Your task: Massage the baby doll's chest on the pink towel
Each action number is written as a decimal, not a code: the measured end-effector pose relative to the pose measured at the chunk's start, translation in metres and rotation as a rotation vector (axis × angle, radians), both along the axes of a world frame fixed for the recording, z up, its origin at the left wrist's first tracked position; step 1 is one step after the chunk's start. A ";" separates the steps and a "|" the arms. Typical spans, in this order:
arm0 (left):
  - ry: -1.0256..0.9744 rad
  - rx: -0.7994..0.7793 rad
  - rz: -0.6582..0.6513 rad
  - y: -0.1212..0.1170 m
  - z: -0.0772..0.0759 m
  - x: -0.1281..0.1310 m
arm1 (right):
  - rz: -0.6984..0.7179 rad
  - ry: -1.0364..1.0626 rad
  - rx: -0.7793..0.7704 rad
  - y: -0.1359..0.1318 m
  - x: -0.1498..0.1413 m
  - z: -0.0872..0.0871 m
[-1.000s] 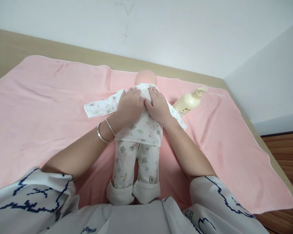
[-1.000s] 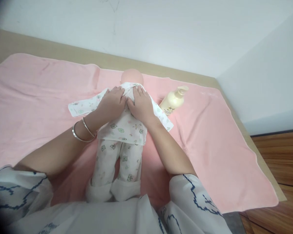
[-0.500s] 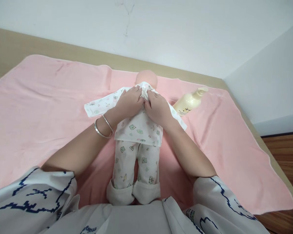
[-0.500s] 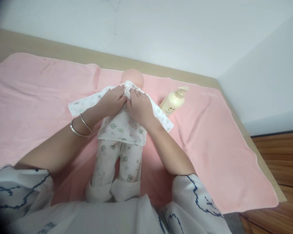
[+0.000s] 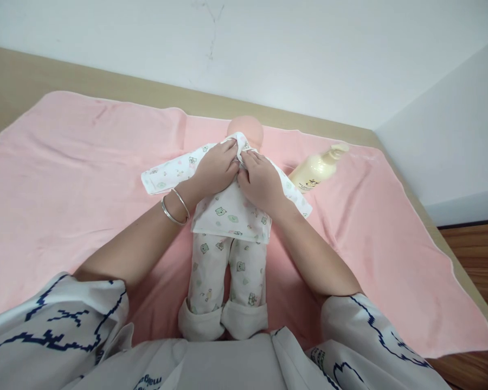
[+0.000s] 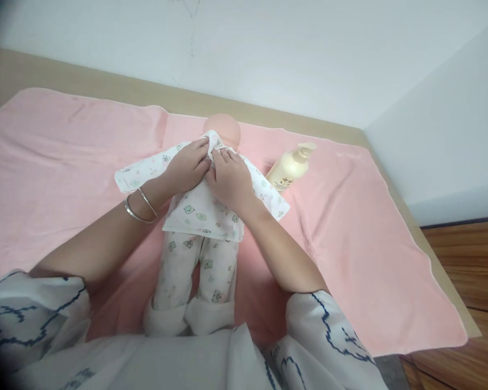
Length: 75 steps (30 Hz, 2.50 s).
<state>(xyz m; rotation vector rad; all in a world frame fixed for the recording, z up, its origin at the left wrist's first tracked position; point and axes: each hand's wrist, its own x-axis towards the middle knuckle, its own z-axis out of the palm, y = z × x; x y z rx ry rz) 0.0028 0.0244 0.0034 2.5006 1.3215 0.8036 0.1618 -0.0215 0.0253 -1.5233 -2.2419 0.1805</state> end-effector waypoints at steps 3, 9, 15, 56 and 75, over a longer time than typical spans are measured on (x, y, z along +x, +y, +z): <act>0.024 -0.003 -0.013 -0.004 0.003 0.001 | 0.008 0.070 -0.012 0.005 0.005 0.000; 0.042 -0.014 -0.022 -0.005 0.000 0.002 | -0.042 0.139 -0.066 0.022 0.023 -0.006; 0.042 -0.070 -0.016 -0.002 -0.001 0.001 | -0.020 0.109 -0.110 0.024 0.030 -0.009; -0.037 -0.114 0.101 0.002 0.004 0.004 | 0.005 0.094 -0.101 0.023 0.036 -0.008; 0.022 -0.035 0.088 -0.004 0.007 0.004 | 0.050 0.166 -0.180 0.031 0.041 -0.014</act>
